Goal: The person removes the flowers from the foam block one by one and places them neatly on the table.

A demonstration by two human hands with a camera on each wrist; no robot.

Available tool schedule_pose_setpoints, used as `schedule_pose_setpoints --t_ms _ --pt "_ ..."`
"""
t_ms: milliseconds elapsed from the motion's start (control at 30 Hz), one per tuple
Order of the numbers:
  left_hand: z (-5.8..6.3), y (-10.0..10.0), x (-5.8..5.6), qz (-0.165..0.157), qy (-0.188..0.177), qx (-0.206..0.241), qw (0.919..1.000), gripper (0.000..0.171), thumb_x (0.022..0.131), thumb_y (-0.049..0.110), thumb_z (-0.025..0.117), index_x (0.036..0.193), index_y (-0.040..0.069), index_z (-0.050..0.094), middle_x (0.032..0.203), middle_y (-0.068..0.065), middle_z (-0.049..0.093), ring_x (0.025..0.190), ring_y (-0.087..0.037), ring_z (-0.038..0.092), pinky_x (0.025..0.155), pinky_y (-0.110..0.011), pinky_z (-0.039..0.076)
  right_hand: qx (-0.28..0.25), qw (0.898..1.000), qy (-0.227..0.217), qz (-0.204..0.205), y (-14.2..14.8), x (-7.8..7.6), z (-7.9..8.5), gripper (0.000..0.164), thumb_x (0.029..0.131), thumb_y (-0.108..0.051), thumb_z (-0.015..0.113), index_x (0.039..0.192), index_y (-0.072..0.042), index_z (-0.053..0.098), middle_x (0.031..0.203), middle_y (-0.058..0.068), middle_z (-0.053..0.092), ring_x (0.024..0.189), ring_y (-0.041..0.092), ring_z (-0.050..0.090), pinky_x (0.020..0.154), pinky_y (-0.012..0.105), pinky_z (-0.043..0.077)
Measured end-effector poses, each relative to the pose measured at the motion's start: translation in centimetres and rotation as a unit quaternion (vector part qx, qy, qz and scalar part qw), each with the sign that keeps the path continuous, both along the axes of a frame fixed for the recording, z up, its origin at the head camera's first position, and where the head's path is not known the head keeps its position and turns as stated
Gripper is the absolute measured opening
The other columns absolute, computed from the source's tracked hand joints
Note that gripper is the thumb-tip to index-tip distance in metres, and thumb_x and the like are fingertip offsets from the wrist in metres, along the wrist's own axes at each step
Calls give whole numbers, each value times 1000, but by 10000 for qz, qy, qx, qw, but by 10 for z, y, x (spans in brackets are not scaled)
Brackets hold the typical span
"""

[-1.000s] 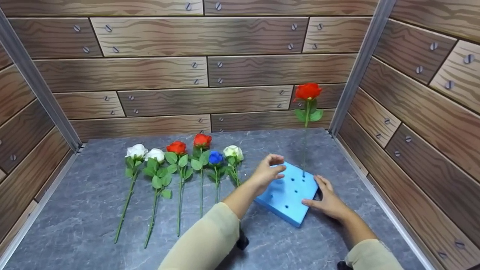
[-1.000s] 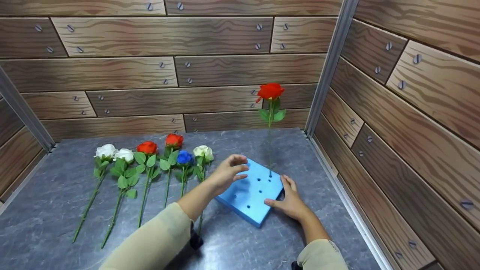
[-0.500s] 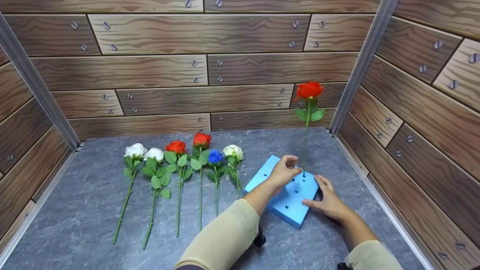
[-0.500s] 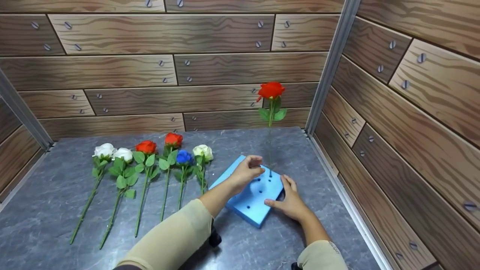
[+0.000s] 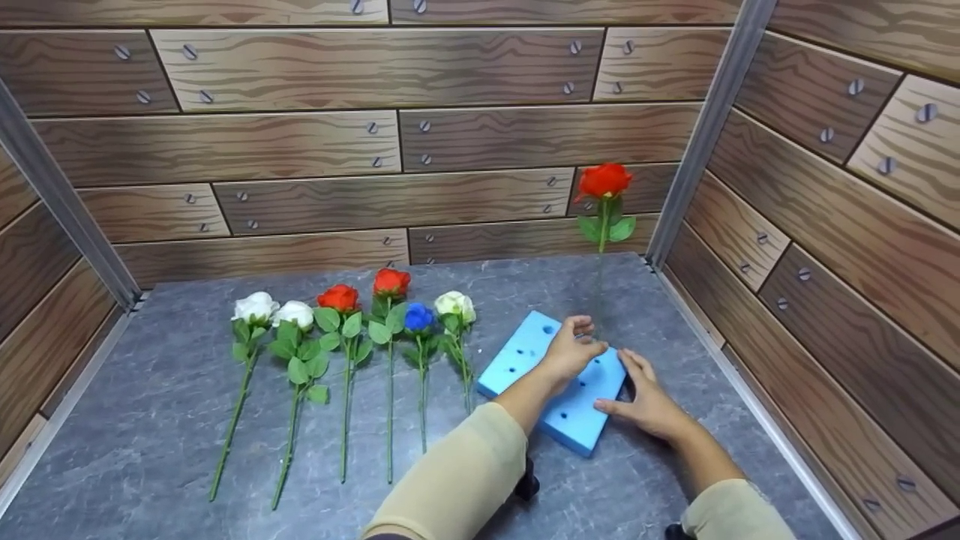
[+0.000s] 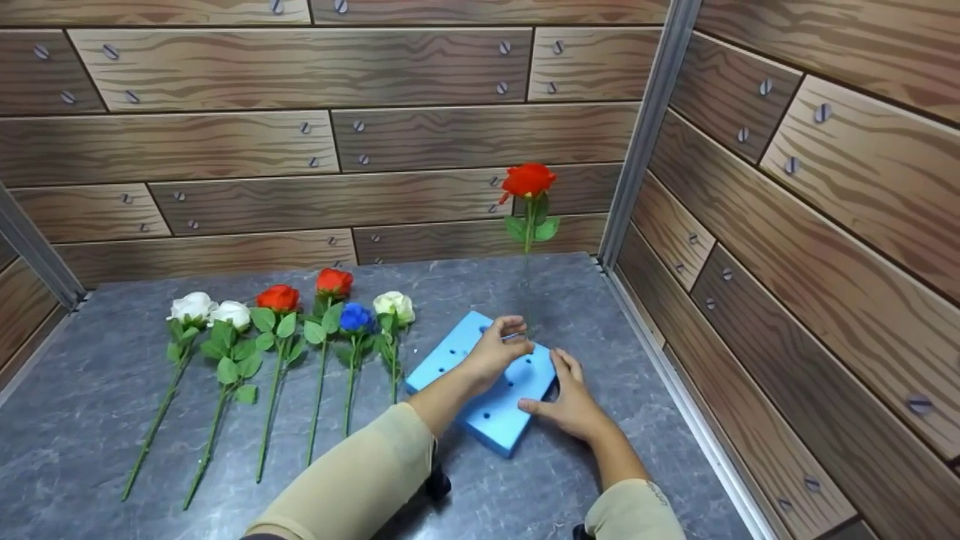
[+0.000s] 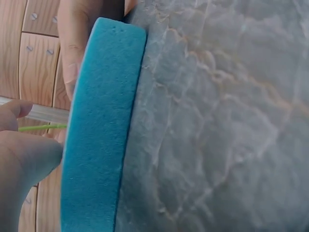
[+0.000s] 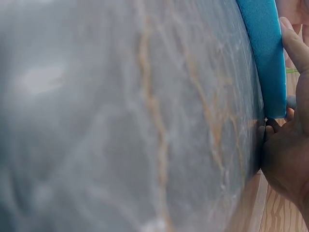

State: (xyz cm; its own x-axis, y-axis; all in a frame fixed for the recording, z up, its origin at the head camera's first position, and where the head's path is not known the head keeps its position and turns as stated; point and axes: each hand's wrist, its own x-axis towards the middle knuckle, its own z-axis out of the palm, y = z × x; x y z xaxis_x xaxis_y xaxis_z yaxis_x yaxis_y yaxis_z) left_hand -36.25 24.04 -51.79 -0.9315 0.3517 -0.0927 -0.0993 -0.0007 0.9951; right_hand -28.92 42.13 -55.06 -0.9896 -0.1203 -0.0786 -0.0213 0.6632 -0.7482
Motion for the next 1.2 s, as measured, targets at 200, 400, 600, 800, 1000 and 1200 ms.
schedule_pose_setpoints --t_ms 200,400,600,800,1000,1200 --pt "-2 -1 0 -406 10 -85 9991 67 103 14 74 162 13 43 168 -8 49 158 -29 45 126 -48 49 3 10000 -19 37 -1 0 3 121 95 -45 84 174 -1 3 179 28 -5 166 56 3 135 75 11" --pt "-4 -1 1 -442 108 -246 9987 57 106 11 69 160 17 50 164 -9 53 156 -29 48 124 -47 52 -90 9999 -69 -11 -3 1 0 121 95 -45 84 174 -2 3 179 26 -6 166 55 2 135 75 12" --pt "-7 0 2 -232 129 -125 9996 42 108 11 66 150 13 60 149 -9 63 143 -29 60 115 -44 58 -23 10000 -70 -8 -2 0 0 121 95 -45 84 174 -1 4 179 27 -5 166 56 4 135 75 14" --pt "-8 0 2 -98 344 -104 9993 29 109 23 68 135 10 70 131 -4 72 120 -17 69 103 -36 61 -106 9999 -33 15 0 -1 2 122 94 -43 85 174 -3 2 179 26 -6 167 54 2 137 72 11" --pt "-9 1 1 42 249 197 9995 26 108 24 70 128 8 74 124 -5 75 118 -19 71 106 -36 63 -104 9999 -15 28 0 -2 2 123 93 -42 86 173 -1 2 179 27 -6 167 53 0 138 70 8" --pt "-11 0 -1 208 -69 503 9985 27 104 25 76 126 11 78 123 -2 78 119 -17 73 109 -37 62 -11 9999 -96 -46 -1 -2 1 123 93 -45 85 174 -2 3 179 25 -5 167 55 2 137 72 10"
